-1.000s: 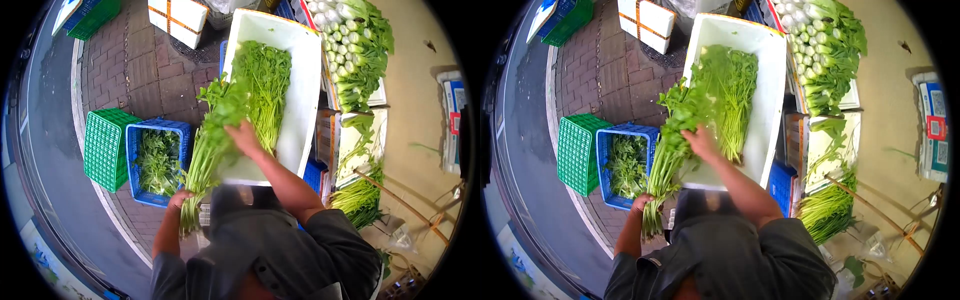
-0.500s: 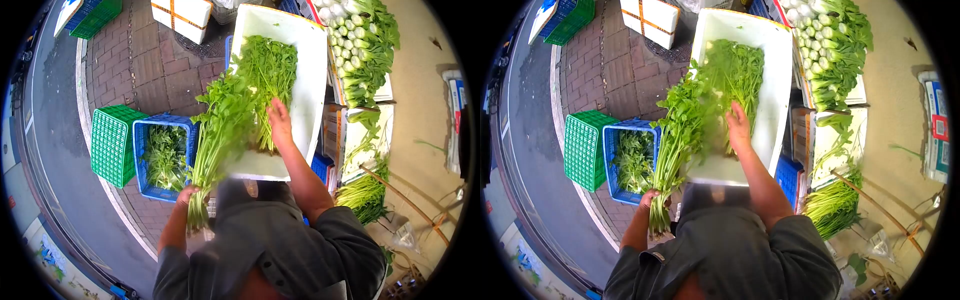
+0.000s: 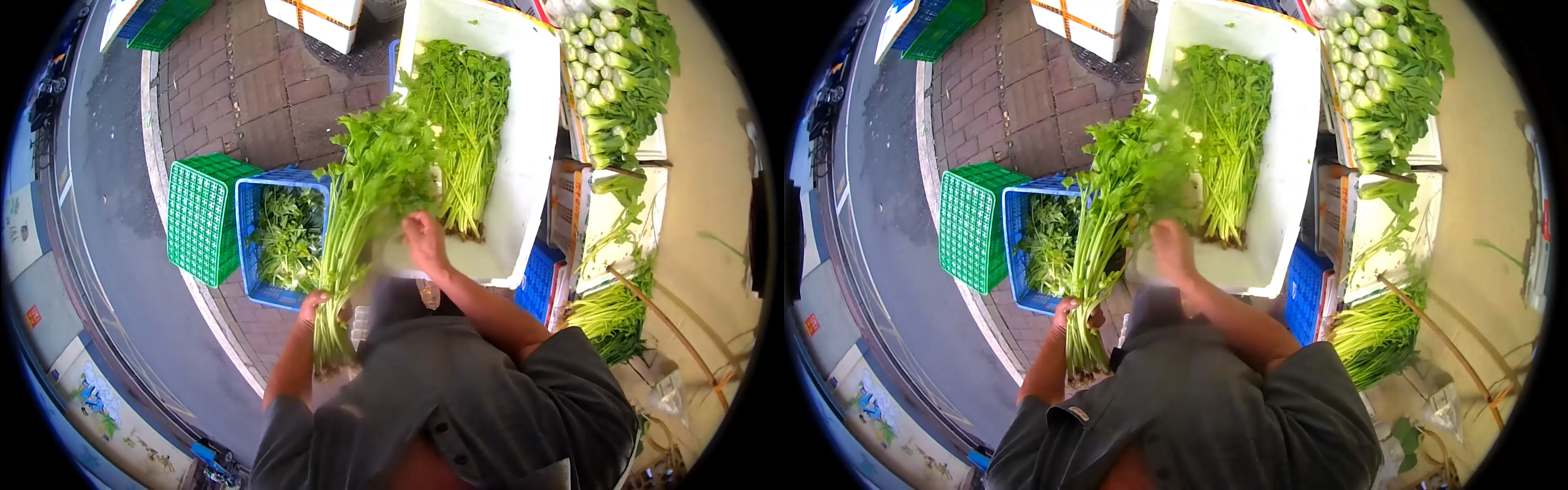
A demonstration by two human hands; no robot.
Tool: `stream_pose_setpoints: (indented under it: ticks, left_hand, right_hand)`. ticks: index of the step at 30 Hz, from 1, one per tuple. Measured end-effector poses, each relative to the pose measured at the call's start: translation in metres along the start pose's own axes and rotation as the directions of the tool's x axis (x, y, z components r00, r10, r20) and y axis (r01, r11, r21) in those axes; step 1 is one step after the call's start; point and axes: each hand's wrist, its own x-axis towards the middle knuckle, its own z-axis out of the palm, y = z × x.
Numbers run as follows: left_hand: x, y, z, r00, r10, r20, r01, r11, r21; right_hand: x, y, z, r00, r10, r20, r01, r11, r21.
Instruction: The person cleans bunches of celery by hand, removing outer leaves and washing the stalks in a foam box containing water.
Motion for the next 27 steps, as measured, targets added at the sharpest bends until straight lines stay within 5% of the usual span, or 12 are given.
stream_pose_setpoints:
  ticks: [2,5,9,18,21,24,27]
  left_hand:
    - [0.0,-0.009,-0.015,1.0,0.011,-0.002,-0.011,1.0,-0.019]
    - [0.004,-0.01,-0.019,0.998,0.034,-0.062,-0.031,0.998,0.05]
    - [0.002,-0.004,0.003,0.997,-0.002,-0.078,0.017,0.979,0.201]
    - [0.006,-0.006,0.0,0.983,-0.042,-0.179,0.067,0.988,0.136]
    - [0.009,-0.006,-0.013,0.99,-0.03,-0.136,0.055,0.98,0.191]
    - [0.01,-0.006,-0.019,0.989,-0.021,-0.144,0.048,0.981,0.187]
    - [0.01,0.001,-0.002,0.99,0.016,-0.14,0.015,0.977,0.215]
  right_hand:
    - [0.006,-0.052,-0.009,0.976,-0.18,-0.125,0.186,0.982,0.036]
    - [0.017,-0.11,-0.01,0.898,-0.437,-0.043,0.413,0.874,-0.256]
    - [0.026,-0.127,-0.006,0.86,-0.482,0.169,0.502,0.739,-0.449]
    - [-0.001,-0.135,-0.036,0.716,-0.667,0.206,0.637,0.502,-0.585]
    - [-0.013,-0.13,-0.037,0.757,-0.615,0.223,0.633,0.605,-0.483]
    - [-0.02,-0.109,-0.038,0.968,-0.228,0.103,0.25,0.883,-0.398]
    - [-0.028,-0.121,-0.04,0.938,-0.329,0.108,0.346,0.903,-0.256]
